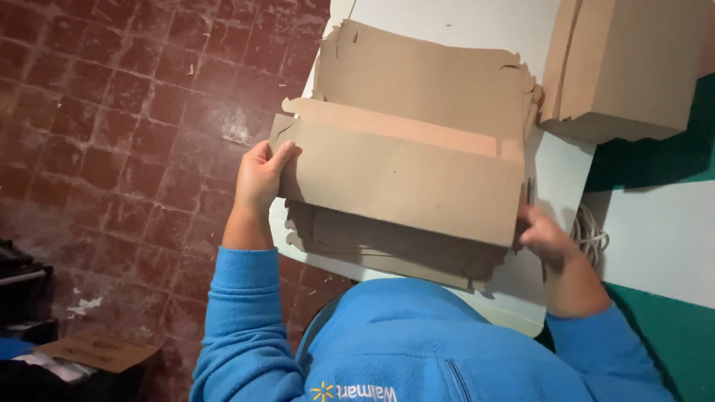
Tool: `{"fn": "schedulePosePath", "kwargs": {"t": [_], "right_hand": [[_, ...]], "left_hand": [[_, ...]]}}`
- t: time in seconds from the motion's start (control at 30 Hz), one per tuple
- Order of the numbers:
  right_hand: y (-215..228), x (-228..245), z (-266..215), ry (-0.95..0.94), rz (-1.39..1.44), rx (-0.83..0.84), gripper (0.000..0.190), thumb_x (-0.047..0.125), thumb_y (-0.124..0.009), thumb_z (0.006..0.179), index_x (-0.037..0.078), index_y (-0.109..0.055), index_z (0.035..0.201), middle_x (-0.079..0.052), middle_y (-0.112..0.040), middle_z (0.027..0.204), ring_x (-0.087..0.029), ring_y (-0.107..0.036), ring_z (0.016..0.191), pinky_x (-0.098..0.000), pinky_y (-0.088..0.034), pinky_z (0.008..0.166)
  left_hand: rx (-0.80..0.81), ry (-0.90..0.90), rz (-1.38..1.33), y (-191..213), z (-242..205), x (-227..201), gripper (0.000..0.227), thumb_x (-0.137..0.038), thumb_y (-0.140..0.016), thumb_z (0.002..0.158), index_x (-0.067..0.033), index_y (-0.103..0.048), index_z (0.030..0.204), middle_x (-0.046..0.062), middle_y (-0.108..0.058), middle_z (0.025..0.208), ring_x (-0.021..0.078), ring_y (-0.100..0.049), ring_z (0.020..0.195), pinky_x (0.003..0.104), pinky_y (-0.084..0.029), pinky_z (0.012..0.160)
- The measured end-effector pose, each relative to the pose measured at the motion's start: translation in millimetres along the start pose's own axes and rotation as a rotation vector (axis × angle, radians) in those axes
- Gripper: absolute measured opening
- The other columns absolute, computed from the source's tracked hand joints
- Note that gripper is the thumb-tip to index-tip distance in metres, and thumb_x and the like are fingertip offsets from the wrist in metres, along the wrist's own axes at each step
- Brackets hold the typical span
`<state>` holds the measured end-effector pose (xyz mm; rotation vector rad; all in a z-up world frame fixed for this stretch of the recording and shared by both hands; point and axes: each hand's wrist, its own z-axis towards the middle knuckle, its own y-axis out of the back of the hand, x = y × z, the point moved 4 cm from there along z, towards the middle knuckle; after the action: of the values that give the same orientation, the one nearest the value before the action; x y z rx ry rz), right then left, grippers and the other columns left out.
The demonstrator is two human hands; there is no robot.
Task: Folding and assembling cardboard shipping boxes from flat sheets.
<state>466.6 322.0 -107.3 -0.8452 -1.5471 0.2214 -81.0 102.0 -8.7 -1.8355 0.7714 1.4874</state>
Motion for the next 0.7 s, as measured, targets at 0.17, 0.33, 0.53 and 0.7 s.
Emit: {"fn": "schedulePosePath", "kwargs": {"t": [0.17, 0.33, 0.53, 0.7], "right_hand": [[-33.7, -4.3, -14.2, 0.308, -0.902, -0.279, 0.026, 0.031, -0.078, 0.102, 0.005, -0.074, 0.105, -0.008, -0.073, 0.104, -0.016, -0.065, 0.096, -0.0316, -0.052, 0.084], [-56.2, 23.5, 15.2, 0.283, -0.602, -0.637, 0.026, 0.018, -0.065, 0.107, 0.0, -0.069, 0.125, -0.005, -0.068, 0.11, -0.015, -0.062, 0.099, -0.0316, -0.052, 0.087], [-57.6, 71.7, 45.1, 0.446, -0.193, -0.749, 0.029, 0.015, -0.061, 0.104, -0.002, -0.063, 0.127, -0.009, -0.068, 0.126, -0.018, -0.066, 0.114, -0.0349, -0.053, 0.103], [-52.1, 71.8, 53.2, 0.296, -0.194, -0.728, 0.029, 0.018, -0.063, 0.104, -0.004, -0.064, 0.122, -0.011, -0.07, 0.123, -0.019, -0.067, 0.112, -0.034, -0.053, 0.102]], "left_hand": [[0.014, 0.038, 0.057, 0.1, 12.7, 26.9, 0.027, -0.024, -0.072, 0.103, 0.0014, -0.065, 0.095, 0.001, -0.071, 0.089, 0.0069, -0.061, 0.077, 0.024, -0.05, 0.068], [0.088, 0.033, 0.064, -6.9, -11.4, -3.9, 0.031, -0.032, -0.072, 0.1, -0.0014, -0.067, 0.103, -0.003, -0.066, 0.088, 0.0045, -0.055, 0.076, 0.022, -0.045, 0.063], [0.479, -0.356, 0.015, -43.5, -43.4, -43.3, 0.065, -0.029, -0.087, 0.085, -0.0003, -0.057, 0.135, -0.001, -0.067, 0.121, 0.0071, -0.06, 0.112, 0.025, -0.05, 0.097], [0.222, -0.032, 0.064, -40.8, -35.8, 18.5, 0.038, -0.015, -0.085, 0.087, 0.0056, -0.071, 0.116, 0.006, -0.076, 0.107, 0.0099, -0.068, 0.098, 0.029, -0.056, 0.088]]}}
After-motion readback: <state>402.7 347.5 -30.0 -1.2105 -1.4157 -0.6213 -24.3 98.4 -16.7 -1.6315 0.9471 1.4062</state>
